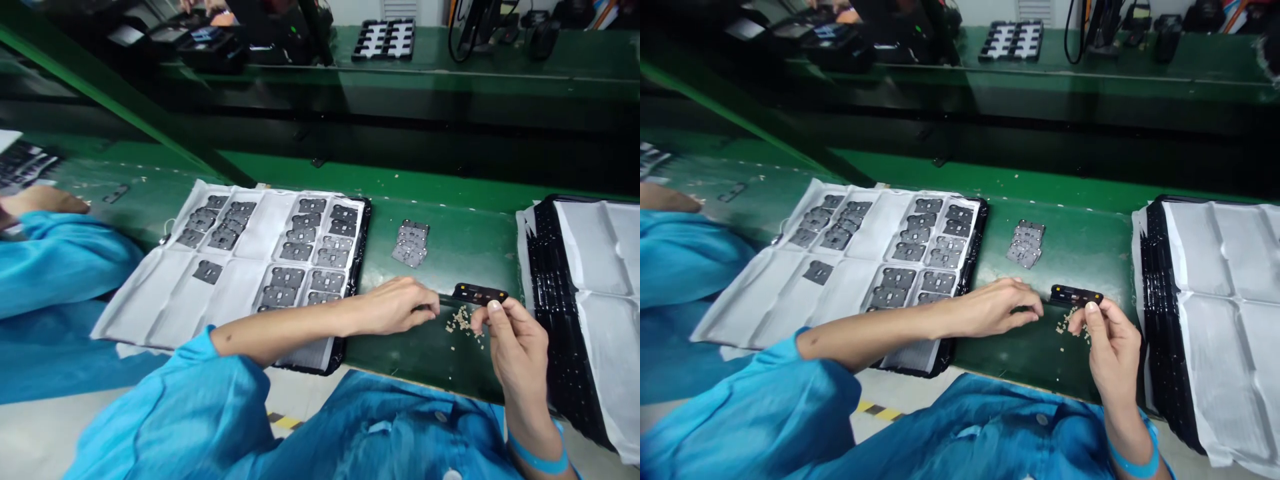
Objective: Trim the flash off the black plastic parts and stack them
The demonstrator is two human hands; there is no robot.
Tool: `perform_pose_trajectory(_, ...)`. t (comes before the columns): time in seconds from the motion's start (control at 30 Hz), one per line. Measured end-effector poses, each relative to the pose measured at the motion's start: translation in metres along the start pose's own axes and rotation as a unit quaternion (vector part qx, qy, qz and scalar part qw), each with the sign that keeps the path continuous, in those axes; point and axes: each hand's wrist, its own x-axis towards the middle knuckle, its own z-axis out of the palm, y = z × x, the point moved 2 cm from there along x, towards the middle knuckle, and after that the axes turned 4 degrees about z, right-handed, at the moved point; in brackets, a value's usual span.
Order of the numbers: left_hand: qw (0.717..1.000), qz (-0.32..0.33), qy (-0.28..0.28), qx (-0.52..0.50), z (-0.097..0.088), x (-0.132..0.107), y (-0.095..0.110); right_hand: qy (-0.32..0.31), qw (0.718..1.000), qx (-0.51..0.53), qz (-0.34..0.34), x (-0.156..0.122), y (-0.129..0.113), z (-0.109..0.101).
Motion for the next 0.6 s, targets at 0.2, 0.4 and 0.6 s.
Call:
perform_pose_trajectory(0.2,0.979,0.034,0.131,-0.154,-0.006,0.001,0.017,0.002,1.0,0.002,-0.002,-0.001,-0.001,0.009)
perform_pose_trajectory(0.4,0.908,0.014,0.256,-0.331,0.011,0.011,0.015,0.012,0.999,-0.014,-0.029,-0.002,-0.01,0.024)
perform_pose_trajectory(0.6,0.906,0.035,0.296,-0.299,0.009,0.011,0.019,0.009,0.999,-0.029,-0.041,-0.006,-0.017,0.029)
